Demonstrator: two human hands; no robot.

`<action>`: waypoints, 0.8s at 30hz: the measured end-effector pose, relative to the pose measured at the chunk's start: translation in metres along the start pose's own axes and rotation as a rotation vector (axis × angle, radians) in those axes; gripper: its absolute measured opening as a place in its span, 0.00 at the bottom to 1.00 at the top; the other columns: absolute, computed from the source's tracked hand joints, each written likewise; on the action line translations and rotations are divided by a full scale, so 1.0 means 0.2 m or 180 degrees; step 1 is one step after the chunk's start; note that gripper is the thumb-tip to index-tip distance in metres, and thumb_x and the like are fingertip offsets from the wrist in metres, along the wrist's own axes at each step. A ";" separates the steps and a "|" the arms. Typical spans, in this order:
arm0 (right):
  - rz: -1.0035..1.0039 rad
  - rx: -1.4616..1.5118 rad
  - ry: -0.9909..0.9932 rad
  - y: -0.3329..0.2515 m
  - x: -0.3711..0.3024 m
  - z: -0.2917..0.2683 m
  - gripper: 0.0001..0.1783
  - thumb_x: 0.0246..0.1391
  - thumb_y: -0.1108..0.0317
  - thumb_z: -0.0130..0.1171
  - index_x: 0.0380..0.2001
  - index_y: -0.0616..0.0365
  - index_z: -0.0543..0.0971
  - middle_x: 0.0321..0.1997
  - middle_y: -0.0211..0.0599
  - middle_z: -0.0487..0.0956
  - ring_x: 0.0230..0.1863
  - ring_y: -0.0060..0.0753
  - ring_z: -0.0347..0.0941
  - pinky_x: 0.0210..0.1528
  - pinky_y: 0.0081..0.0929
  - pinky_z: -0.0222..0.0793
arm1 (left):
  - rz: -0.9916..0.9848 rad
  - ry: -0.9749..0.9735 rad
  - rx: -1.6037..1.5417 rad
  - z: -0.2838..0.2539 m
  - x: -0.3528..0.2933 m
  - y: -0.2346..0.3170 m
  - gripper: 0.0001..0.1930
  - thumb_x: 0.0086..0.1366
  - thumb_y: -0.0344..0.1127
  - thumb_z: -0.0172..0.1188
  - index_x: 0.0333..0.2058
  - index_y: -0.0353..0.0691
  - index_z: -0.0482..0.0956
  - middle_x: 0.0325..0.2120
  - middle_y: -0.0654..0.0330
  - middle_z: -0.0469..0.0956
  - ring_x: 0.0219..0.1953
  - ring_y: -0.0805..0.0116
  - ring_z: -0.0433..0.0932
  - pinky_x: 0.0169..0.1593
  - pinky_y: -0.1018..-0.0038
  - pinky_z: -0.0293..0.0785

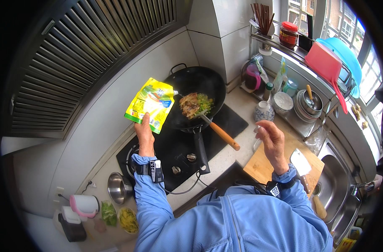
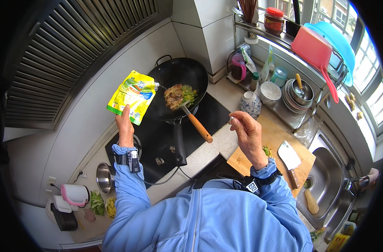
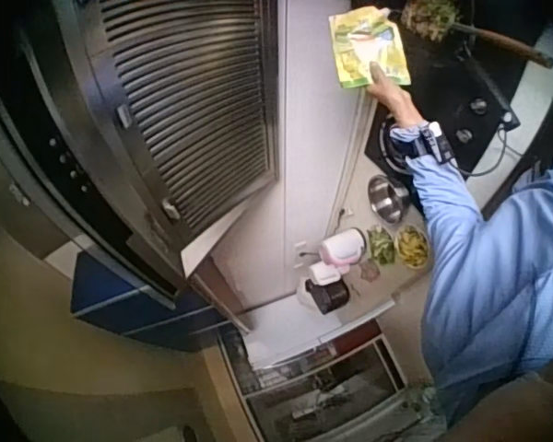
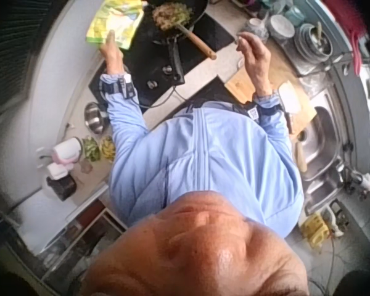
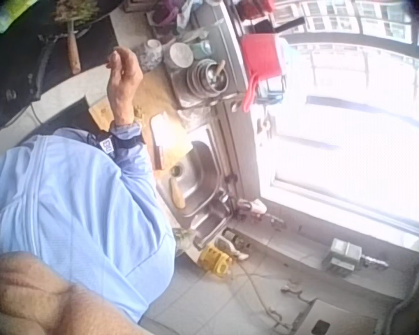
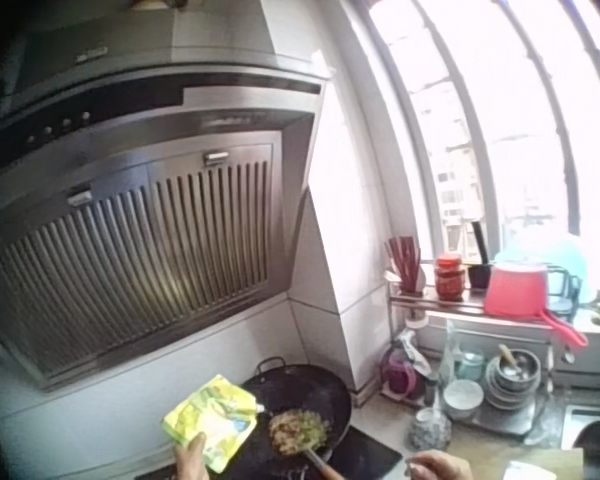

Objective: The person stir-fries meat and vegetables in a wok using a spatula, then adds seasoning from a yellow packet. They continue to stir the contents and briefly move to a water dispenser to fill a bowl.

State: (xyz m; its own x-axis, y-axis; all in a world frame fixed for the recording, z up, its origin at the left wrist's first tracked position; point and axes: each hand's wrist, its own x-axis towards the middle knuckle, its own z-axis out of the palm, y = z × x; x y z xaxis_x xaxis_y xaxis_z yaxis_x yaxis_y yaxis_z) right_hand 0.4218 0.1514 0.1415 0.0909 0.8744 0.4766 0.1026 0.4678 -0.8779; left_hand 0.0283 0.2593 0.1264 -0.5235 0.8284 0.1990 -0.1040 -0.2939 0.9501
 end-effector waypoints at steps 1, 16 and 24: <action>0.0035 0.0026 -0.0010 0.00 0.00 0.00 0.07 0.55 0.72 0.53 0.37 0.64 0.74 0.26 0.32 0.74 0.25 0.19 0.70 0.28 0.15 0.66 | -0.0011 0.0026 -0.0025 0.00 0.00 0.00 0.19 0.60 0.27 0.54 0.50 0.27 0.64 0.45 0.53 0.72 0.43 0.65 0.74 0.47 0.71 0.70; -0.0504 0.0115 -0.0983 -0.08 0.47 0.17 0.15 0.52 0.80 0.52 0.44 0.59 0.74 0.40 0.31 0.75 0.37 0.22 0.73 0.38 0.18 0.69 | -0.1546 -0.0404 -0.1785 -0.10 -0.31 -0.01 0.22 0.60 0.41 0.56 0.52 0.43 0.65 0.47 0.59 0.73 0.47 0.62 0.73 0.47 0.61 0.72; -0.1449 -0.0422 -0.1022 -0.23 0.58 0.46 0.12 0.44 0.82 0.57 0.35 0.60 0.76 0.35 0.36 0.75 0.34 0.30 0.74 0.36 0.20 0.71 | -0.2032 -0.0586 -0.2240 -0.05 -0.56 0.07 0.20 0.60 0.36 0.57 0.51 0.41 0.67 0.48 0.59 0.73 0.48 0.62 0.72 0.52 0.64 0.69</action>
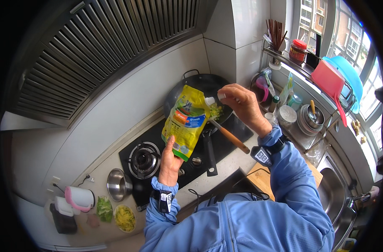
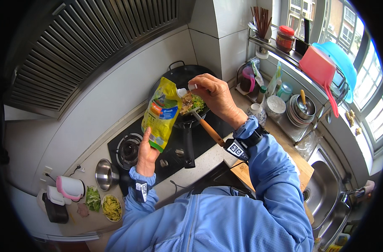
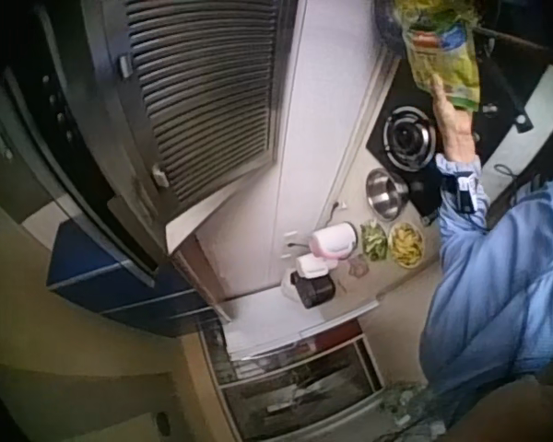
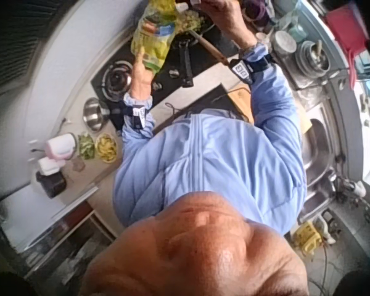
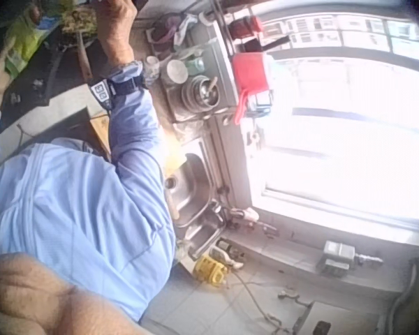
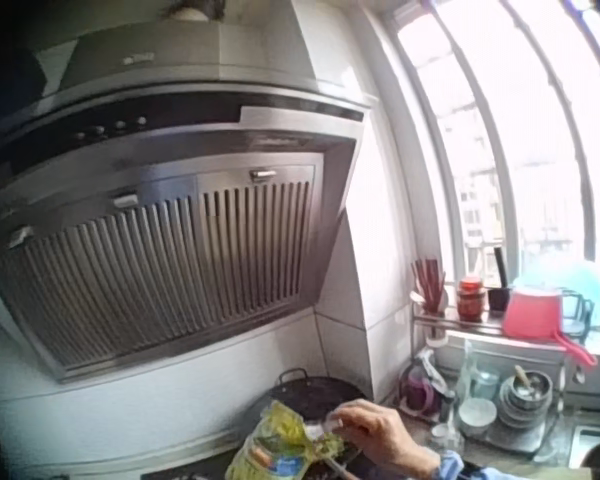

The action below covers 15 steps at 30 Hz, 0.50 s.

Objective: The person stir-fries meat and vegetables in a wok using a spatula, then adds seasoning from a yellow packet. They continue to stir the contents and briefly move to a water dispenser to fill a bowl.

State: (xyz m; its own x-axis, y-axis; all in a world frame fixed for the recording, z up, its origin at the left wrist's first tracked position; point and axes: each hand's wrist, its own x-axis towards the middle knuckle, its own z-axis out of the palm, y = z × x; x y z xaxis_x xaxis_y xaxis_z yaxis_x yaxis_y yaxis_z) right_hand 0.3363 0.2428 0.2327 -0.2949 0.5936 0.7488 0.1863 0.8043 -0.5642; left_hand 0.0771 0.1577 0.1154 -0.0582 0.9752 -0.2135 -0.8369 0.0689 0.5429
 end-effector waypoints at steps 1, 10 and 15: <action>-0.0126 0.0027 0.0031 -0.01 0.01 0.01 0.12 0.44 0.82 0.57 0.35 0.60 0.76 0.35 0.36 0.75 0.34 0.31 0.74 0.35 0.21 0.72 | 0.0035 -0.0103 0.0156 0.01 -0.02 -0.01 0.25 0.56 0.39 0.62 0.51 0.42 0.65 0.46 0.60 0.73 0.48 0.63 0.72 0.51 0.63 0.70; -0.0447 -0.0330 -0.0138 -0.06 -0.02 0.02 0.10 0.46 0.80 0.58 0.34 0.61 0.76 0.37 0.38 0.75 0.34 0.35 0.76 0.33 0.23 0.75 | -0.0198 -0.0280 -0.0154 0.01 -0.08 0.00 0.22 0.58 0.36 0.59 0.51 0.41 0.67 0.47 0.58 0.73 0.49 0.60 0.72 0.52 0.62 0.70; -0.0376 -0.0336 -0.0136 -0.09 -0.04 0.02 0.11 0.45 0.80 0.59 0.35 0.61 0.76 0.37 0.38 0.75 0.34 0.35 0.76 0.33 0.22 0.75 | -0.0146 -0.0297 0.0125 0.03 -0.10 0.00 0.26 0.56 0.40 0.62 0.51 0.41 0.65 0.47 0.59 0.72 0.48 0.62 0.72 0.50 0.62 0.72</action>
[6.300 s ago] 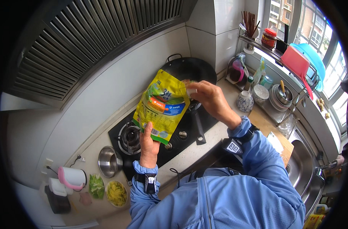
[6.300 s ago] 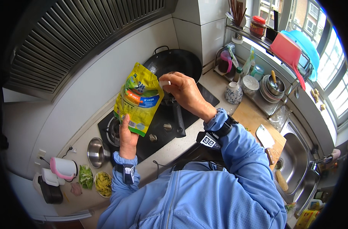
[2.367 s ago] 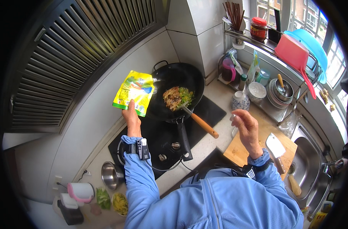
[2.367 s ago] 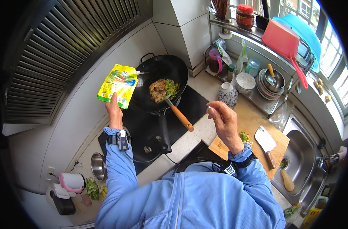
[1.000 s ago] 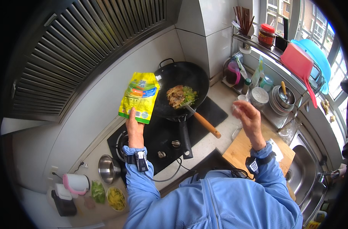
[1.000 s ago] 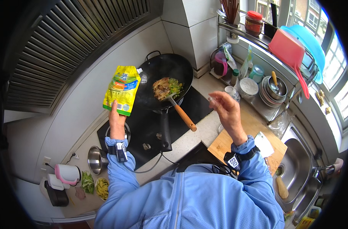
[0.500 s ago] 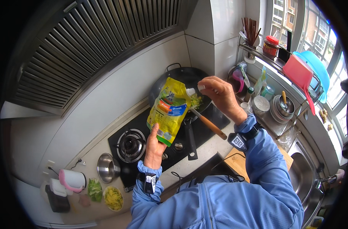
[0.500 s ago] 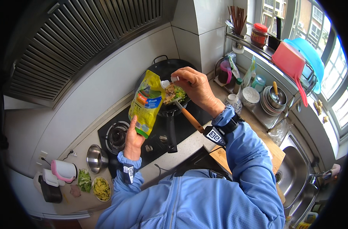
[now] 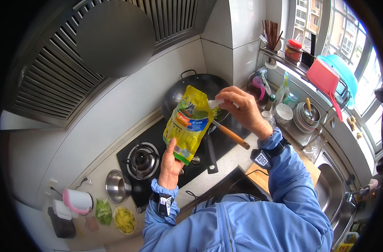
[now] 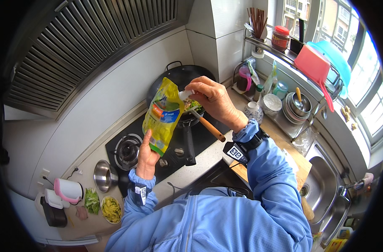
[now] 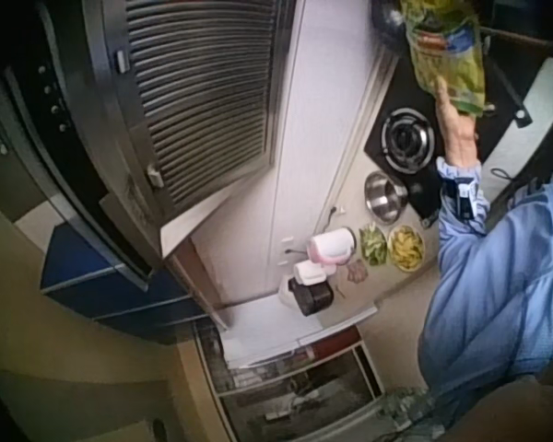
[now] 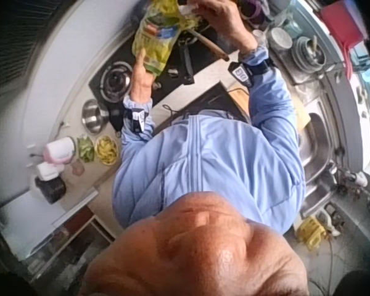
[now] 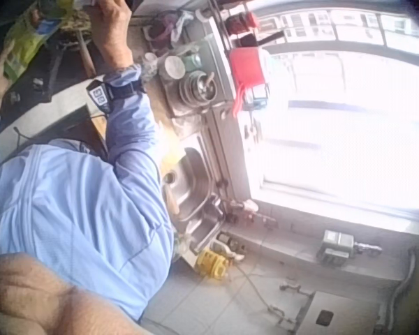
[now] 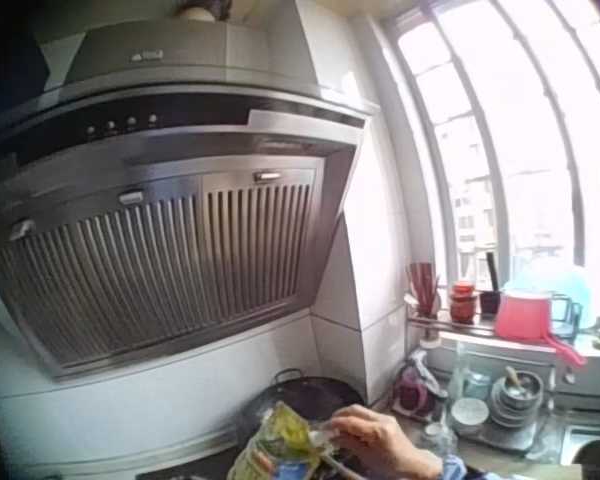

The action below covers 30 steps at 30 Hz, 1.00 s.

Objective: The person stir-fries meat and vegetables in a wok using a spatula, then adds seasoning from a yellow packet. They continue to stir the contents and briefly move to a water dispenser to fill a bowl.

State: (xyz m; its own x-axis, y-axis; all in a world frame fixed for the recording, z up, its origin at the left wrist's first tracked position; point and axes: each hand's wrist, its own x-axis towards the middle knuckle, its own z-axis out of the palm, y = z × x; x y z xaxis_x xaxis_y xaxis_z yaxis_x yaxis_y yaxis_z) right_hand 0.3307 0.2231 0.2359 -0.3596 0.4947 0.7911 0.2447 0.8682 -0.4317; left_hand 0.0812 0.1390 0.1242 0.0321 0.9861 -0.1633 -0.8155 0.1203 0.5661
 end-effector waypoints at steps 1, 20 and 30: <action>-0.0025 -0.0021 0.0018 -0.01 0.00 0.00 0.11 0.44 0.80 0.59 0.35 0.61 0.76 0.37 0.38 0.75 0.34 0.35 0.76 0.33 0.22 0.75 | -0.0029 -0.0002 -0.0001 0.00 -0.01 0.00 0.26 0.56 0.40 0.62 0.51 0.41 0.65 0.47 0.59 0.72 0.48 0.62 0.73 0.49 0.62 0.72; 0.0077 0.0169 -0.0249 -0.11 -0.07 -0.06 0.18 0.56 0.54 0.50 0.31 0.61 0.74 0.28 0.46 0.74 0.31 0.47 0.73 0.30 0.31 0.70 | 0.0093 -0.0172 0.0142 0.02 -0.10 -0.03 0.24 0.57 0.40 0.60 0.51 0.42 0.65 0.47 0.59 0.73 0.47 0.62 0.73 0.50 0.64 0.71; 0.2004 0.0041 -0.0755 -0.16 -0.13 -0.08 0.28 0.58 0.45 0.44 0.34 0.64 0.74 0.22 0.44 0.76 0.22 0.34 0.74 0.26 0.30 0.69 | 0.0476 -0.0271 0.0485 0.05 -0.15 -0.06 0.25 0.57 0.41 0.61 0.51 0.40 0.65 0.46 0.60 0.72 0.48 0.65 0.73 0.49 0.65 0.72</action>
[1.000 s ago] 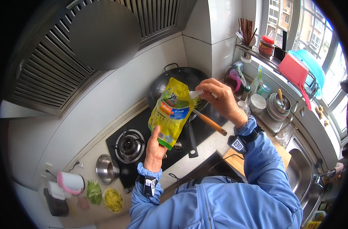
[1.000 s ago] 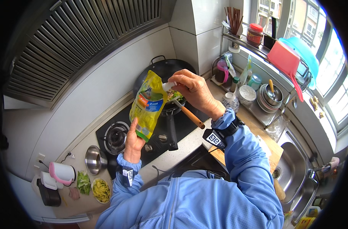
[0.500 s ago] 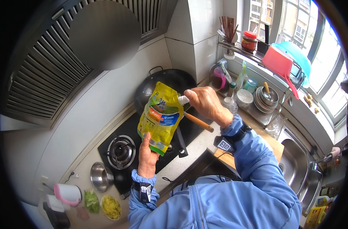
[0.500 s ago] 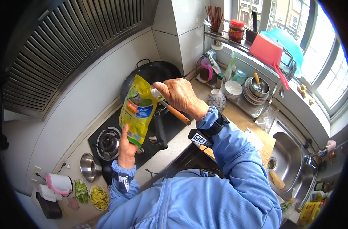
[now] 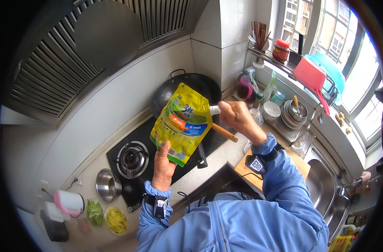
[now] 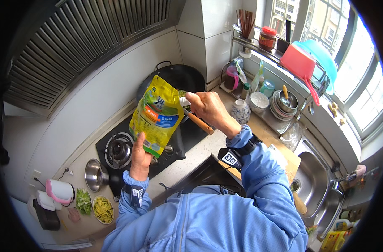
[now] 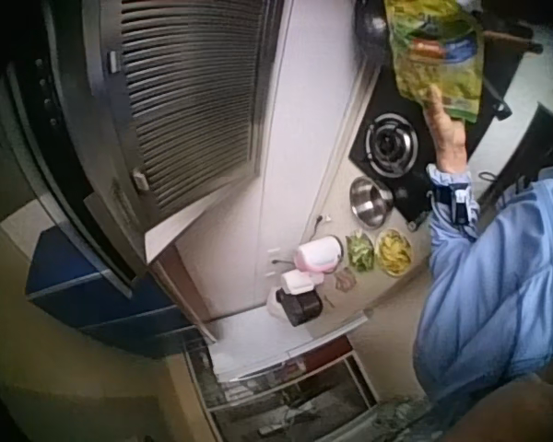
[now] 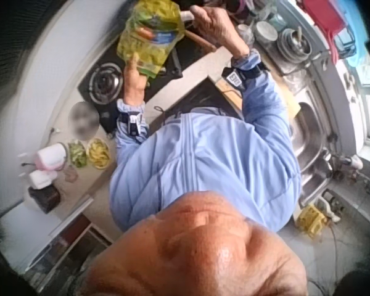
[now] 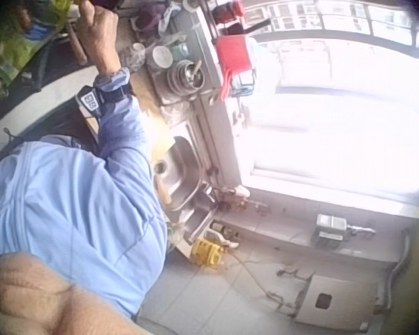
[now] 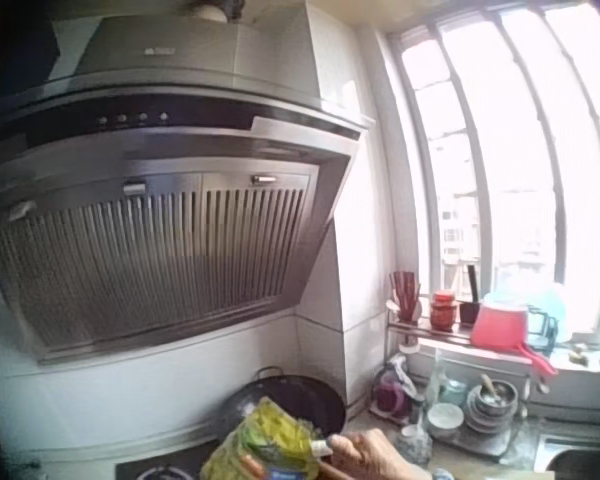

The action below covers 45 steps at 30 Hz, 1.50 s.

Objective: The person stir-fries meat and vegetables in a wok using a spatula, then adds seasoning from a yellow packet. They continue to stir the contents and briefly move to a water dispenser to fill a bowl.

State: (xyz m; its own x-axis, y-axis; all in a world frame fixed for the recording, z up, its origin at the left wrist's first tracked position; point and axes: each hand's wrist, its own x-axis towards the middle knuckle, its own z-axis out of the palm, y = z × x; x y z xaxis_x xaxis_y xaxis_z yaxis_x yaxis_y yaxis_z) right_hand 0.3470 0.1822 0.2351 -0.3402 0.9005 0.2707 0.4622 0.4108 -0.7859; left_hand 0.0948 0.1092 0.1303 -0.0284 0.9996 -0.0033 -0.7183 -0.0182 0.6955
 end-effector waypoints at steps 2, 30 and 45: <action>-0.0583 0.0258 0.0068 0.01 -0.03 0.00 0.28 0.58 0.45 0.43 0.37 0.64 0.73 0.24 0.45 0.77 0.23 0.36 0.74 0.27 0.31 0.69 | -0.0052 0.0084 -0.0034 -0.01 -0.01 0.00 0.25 0.56 0.41 0.62 0.51 0.40 0.65 0.46 0.60 0.72 0.48 0.65 0.72 0.50 0.65 0.72; 0.0429 0.2442 0.0301 0.02 -0.49 -0.15 0.27 0.52 0.62 0.56 0.51 0.64 0.61 0.35 0.45 0.76 0.21 0.41 0.76 0.11 0.20 0.63 | -0.1061 -0.2001 0.0193 0.42 0.10 -0.19 0.28 0.60 0.52 0.52 0.51 0.37 0.63 0.45 0.59 0.71 0.50 0.70 0.68 0.53 0.70 0.67; 0.0576 -0.0282 0.1909 1.02 -0.07 -0.76 0.16 0.53 0.63 0.49 0.39 0.65 0.74 0.20 0.42 0.77 0.15 0.29 0.74 0.16 0.24 0.68 | -0.0407 0.0055 0.0670 -0.18 0.02 0.12 0.14 0.65 0.40 0.49 0.38 0.34 0.72 0.22 0.56 0.74 0.19 0.69 0.71 0.22 0.79 0.64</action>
State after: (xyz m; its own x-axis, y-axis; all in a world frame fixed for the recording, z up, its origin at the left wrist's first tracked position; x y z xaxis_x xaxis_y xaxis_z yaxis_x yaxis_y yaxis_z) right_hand 0.5696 0.2755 0.1557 0.2560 0.8695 0.4225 0.5441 0.2317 -0.8064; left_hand 0.0520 0.1117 0.1219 0.0403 0.9929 -0.1120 -0.5562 0.1154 0.8230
